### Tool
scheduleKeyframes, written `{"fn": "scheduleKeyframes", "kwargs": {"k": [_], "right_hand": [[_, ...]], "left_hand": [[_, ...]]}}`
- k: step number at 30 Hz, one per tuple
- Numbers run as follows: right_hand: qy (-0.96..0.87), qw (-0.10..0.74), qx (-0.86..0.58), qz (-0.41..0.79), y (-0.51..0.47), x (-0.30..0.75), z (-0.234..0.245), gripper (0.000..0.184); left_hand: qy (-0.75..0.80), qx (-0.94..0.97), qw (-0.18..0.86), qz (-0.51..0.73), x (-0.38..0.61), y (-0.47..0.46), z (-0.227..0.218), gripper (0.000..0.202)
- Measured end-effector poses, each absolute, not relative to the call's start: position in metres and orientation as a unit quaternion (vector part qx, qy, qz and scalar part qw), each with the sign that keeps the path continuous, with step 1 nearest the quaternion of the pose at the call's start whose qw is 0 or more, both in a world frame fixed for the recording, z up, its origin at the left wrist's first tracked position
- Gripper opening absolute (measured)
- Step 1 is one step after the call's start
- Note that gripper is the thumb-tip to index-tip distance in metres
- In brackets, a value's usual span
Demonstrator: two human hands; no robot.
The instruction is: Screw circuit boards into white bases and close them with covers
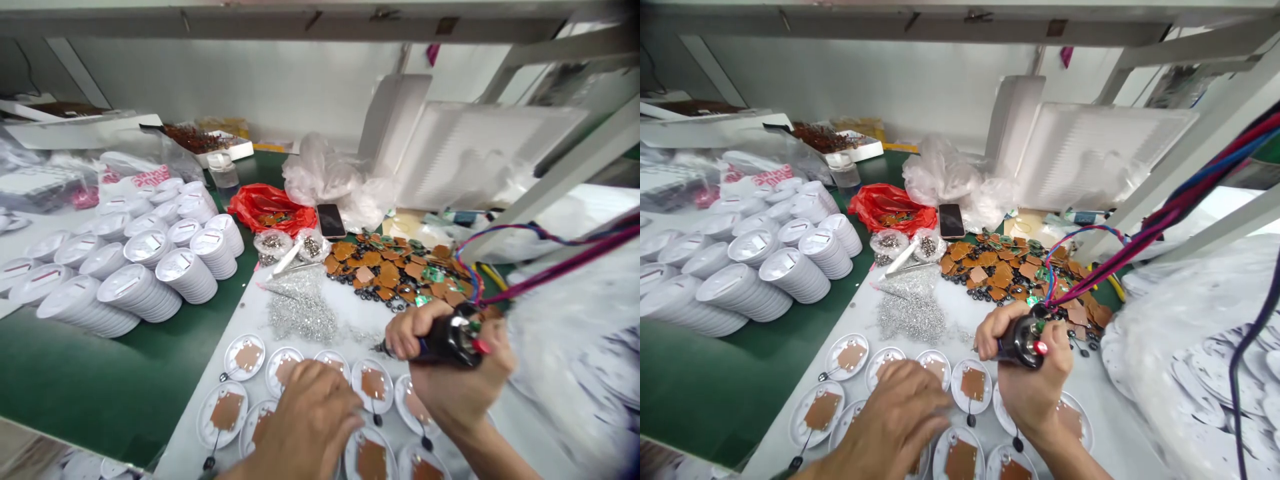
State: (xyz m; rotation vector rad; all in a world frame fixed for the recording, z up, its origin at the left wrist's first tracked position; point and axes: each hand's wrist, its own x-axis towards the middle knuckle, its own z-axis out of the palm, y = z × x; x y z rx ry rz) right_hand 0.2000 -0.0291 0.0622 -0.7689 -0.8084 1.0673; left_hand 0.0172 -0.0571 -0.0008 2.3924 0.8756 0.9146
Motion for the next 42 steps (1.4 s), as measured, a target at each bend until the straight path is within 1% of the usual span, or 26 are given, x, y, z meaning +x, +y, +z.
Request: {"fn": "scheduleKeyframes", "kwargs": {"k": [2, 3, 5, 6, 7, 9, 10, 13, 17, 22, 26, 27, 30, 31, 37, 42], "right_hand": [[-0.362, 0.718, -0.349, 0.482, -0.029, 0.2, 0.064, 0.052], [-0.361, 0.719, -0.35, 0.48, -0.029, 0.199, 0.064, 0.052], [-0.362, 0.72, -0.349, 0.479, -0.028, 0.198, 0.063, 0.053], [-0.364, 0.72, -0.346, 0.478, -0.028, 0.198, 0.063, 0.054], [-0.366, 0.721, -0.344, 0.478, -0.027, 0.198, 0.063, 0.054], [-0.368, 0.722, -0.343, 0.475, -0.027, 0.198, 0.063, 0.054], [-0.366, 0.724, -0.344, 0.473, -0.027, 0.199, 0.064, 0.054], [-0.359, 0.729, -0.347, 0.468, -0.027, 0.201, 0.065, 0.054], [-0.36, 0.728, -0.346, 0.47, -0.028, 0.204, 0.066, 0.054], [-0.355, 0.733, -0.346, 0.466, -0.031, 0.203, 0.073, 0.053], [-0.349, 0.737, -0.346, 0.464, -0.032, 0.2, 0.078, 0.056], [-0.349, 0.736, -0.345, 0.466, -0.033, 0.2, 0.079, 0.056], [-0.355, 0.732, -0.338, 0.473, -0.035, 0.199, 0.081, 0.055], [-0.357, 0.731, -0.337, 0.474, -0.036, 0.199, 0.082, 0.055], [-0.356, 0.723, -0.32, 0.498, -0.044, 0.198, 0.087, 0.057], [-0.344, 0.716, -0.324, 0.513, -0.055, 0.199, 0.097, 0.056]], "left_hand": [[0.371, 0.858, 0.228, 0.272, 0.023, -0.039, 0.01, 0.01], [0.391, 0.857, 0.228, 0.247, 0.028, -0.03, 0.012, 0.012], [0.4, 0.858, 0.232, 0.223, 0.04, -0.012, 0.008, 0.025], [0.397, 0.86, 0.233, 0.219, 0.046, -0.005, 0.004, 0.026], [0.393, 0.863, 0.233, 0.216, 0.052, 0.003, 0.0, 0.023], [0.386, 0.868, 0.229, 0.213, 0.06, 0.013, -0.008, 0.007], [0.383, 0.87, 0.227, 0.21, 0.063, 0.017, -0.011, 0.003], [0.376, 0.875, 0.223, 0.206, 0.064, 0.022, -0.014, 0.011], [0.372, 0.875, 0.228, 0.209, 0.059, 0.022, -0.011, 0.012], [0.365, 0.872, 0.237, 0.224, 0.054, 0.017, -0.009, 0.009], [0.357, 0.871, 0.235, 0.243, 0.052, 0.013, -0.01, 0.033], [0.354, 0.87, 0.239, 0.248, 0.052, 0.013, -0.009, 0.031], [0.343, 0.864, 0.257, 0.264, 0.053, 0.012, -0.008, 0.013], [0.34, 0.862, 0.263, 0.27, 0.052, 0.012, -0.007, 0.01], [0.323, 0.85, 0.296, 0.292, 0.047, 0.004, 0.001, 0.015], [0.31, 0.846, 0.319, 0.293, 0.044, -0.009, 0.009, 0.01]]}}
